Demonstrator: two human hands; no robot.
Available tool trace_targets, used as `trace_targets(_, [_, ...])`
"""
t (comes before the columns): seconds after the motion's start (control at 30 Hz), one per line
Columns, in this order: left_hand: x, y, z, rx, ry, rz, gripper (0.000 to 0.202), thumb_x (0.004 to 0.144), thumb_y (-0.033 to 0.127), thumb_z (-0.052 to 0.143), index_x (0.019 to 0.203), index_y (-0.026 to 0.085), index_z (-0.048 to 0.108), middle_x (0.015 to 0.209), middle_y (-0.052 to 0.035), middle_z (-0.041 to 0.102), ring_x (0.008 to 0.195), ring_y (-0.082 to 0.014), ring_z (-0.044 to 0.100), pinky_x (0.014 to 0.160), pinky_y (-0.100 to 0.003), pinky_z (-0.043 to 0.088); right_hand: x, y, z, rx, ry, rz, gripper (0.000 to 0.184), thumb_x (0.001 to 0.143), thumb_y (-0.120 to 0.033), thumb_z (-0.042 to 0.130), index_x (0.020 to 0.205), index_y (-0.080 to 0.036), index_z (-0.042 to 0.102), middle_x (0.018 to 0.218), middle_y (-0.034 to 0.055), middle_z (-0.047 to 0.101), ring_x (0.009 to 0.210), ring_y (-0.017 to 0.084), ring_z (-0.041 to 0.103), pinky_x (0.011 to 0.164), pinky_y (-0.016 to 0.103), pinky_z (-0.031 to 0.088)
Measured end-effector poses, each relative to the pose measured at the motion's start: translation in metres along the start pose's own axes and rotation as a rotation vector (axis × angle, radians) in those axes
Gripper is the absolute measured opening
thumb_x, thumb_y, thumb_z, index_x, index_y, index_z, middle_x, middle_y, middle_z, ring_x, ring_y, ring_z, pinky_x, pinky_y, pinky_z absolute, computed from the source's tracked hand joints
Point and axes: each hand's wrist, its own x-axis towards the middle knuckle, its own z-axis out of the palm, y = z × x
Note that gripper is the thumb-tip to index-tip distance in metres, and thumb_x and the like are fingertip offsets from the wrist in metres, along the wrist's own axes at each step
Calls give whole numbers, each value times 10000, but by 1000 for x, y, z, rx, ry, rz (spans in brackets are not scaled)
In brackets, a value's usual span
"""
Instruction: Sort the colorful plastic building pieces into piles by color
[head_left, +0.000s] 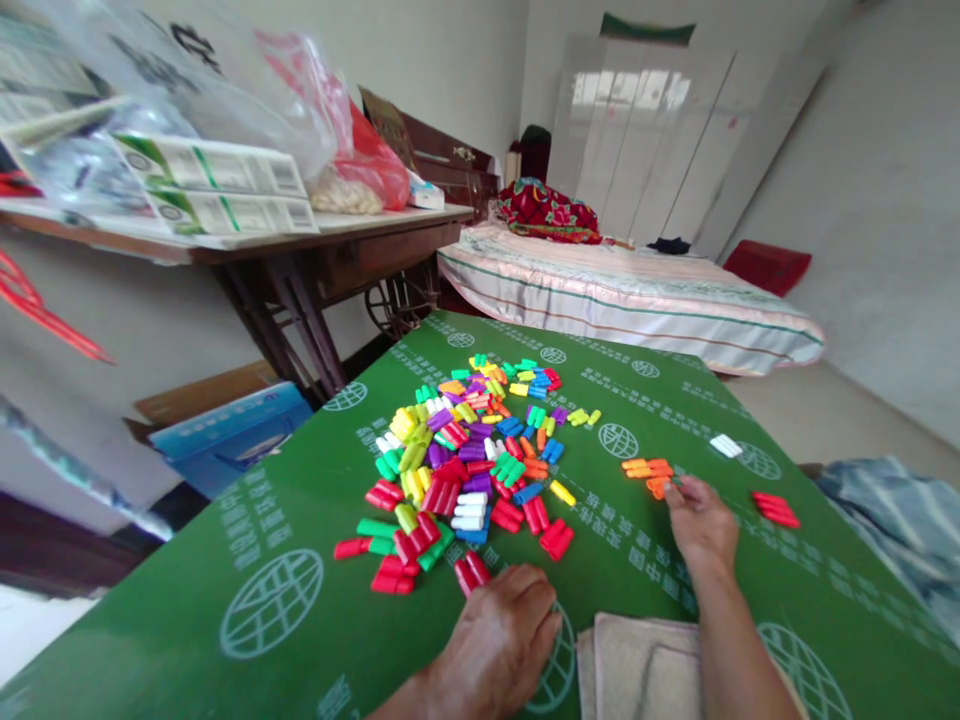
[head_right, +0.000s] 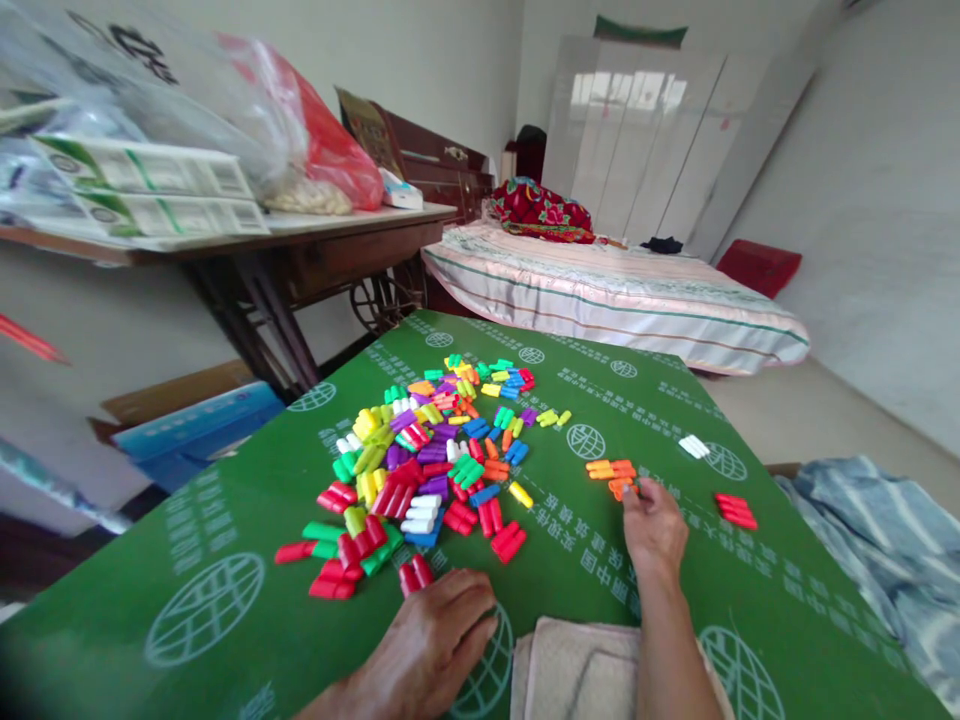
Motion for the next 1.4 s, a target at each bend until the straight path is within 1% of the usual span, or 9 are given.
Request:
trace_targets(0.17, [-3, -2, 6, 3, 36, -14, 189, 886, 197, 400, 753, 183, 534, 798, -44, 603, 765, -148, 561, 682, -242, 480, -4, -10, -7, -36, 82, -21, 434, 718, -462, 493, 938, -142, 687, 889, 127, 702, 744, 264, 632, 751, 393, 476])
trace_targets(0.3, [-2, -2, 8, 21, 36, 18, 208, 895, 185, 380, 741, 178, 520, 778, -40, 589, 743, -139, 546, 671, -236, 471, -17, -23, -6, 10, 109, -129, 390, 729, -464, 496, 886, -174, 704, 853, 90, 711, 753, 239, 642, 756, 348, 475])
trace_targets(0.57, [-2, -4, 10, 19, 31, 22, 204, 891, 178, 373, 749, 174, 519, 790, -46, 587, 747, -141, 540, 673, -239, 469, -54, -57, 9, 69, -225, -567, 279, 798, -423, 535, 710, -204, 685, 632, 11, 653, 524, 127, 559, 559, 233, 434])
trace_targets(0.73, [-2, -6, 12, 61, 55, 86, 191, 873, 143, 390, 729, 170, 512, 765, -38, 581, 714, -130, 531, 631, -224, 455, -70, -68, 12, 47, -475, -716, 243, 792, -423, 571, 821, -207, 678, 644, -8, 608, 509, 102, 514, 511, 205, 413])
trace_targets(0.83, [-2, -6, 13, 99, 74, 122, 168, 857, 132, 411, 725, 166, 509, 745, -33, 571, 695, -127, 523, 612, -220, 449, -80, -77, 11, -11, -556, -763, 323, 746, -438, 627, 964, -203, 659, 774, 12, 636, 563, 111, 544, 543, 215, 443])
trace_targets(0.97, [-2, -6, 14, 122, 108, 146, 179, 856, 119, 402, 721, 160, 512, 727, -32, 557, 692, -127, 522, 621, -220, 456, -90, -92, 6, -171, -622, -794, 472, 682, -430, 702, 1082, -192, 617, 957, 57, 635, 772, 172, 606, 697, 267, 484])
trace_targets(1.2, [2, -16, 19, 58, 183, 189, 204, 875, 129, 379, 760, 174, 541, 719, -24, 563, 678, -128, 543, 611, -217, 473, -96, -111, 6, -307, -645, -801, 193, 701, -351, 697, 833, -227, 631, 887, 6, 600, 804, 155, 586, 717, 247, 443])
trace_targets(1.3, [4, -20, 21, 42, 249, 175, 201, 888, 157, 376, 786, 184, 547, 751, -25, 588, 683, -126, 565, 623, -215, 490, -85, -106, 3, -238, -598, -696, 190, 713, -315, 672, 880, -231, 642, 860, -6, 613, 753, 130, 584, 684, 223, 431])
trace_targets(1.4, [6, -23, 19, 35, 281, 205, 185, 891, 169, 386, 798, 191, 545, 783, -24, 613, 707, -122, 591, 643, -204, 504, -60, -86, -12, -200, -477, -468, 275, 716, -322, 653, 968, -212, 637, 876, 13, 641, 729, 136, 598, 671, 236, 444])
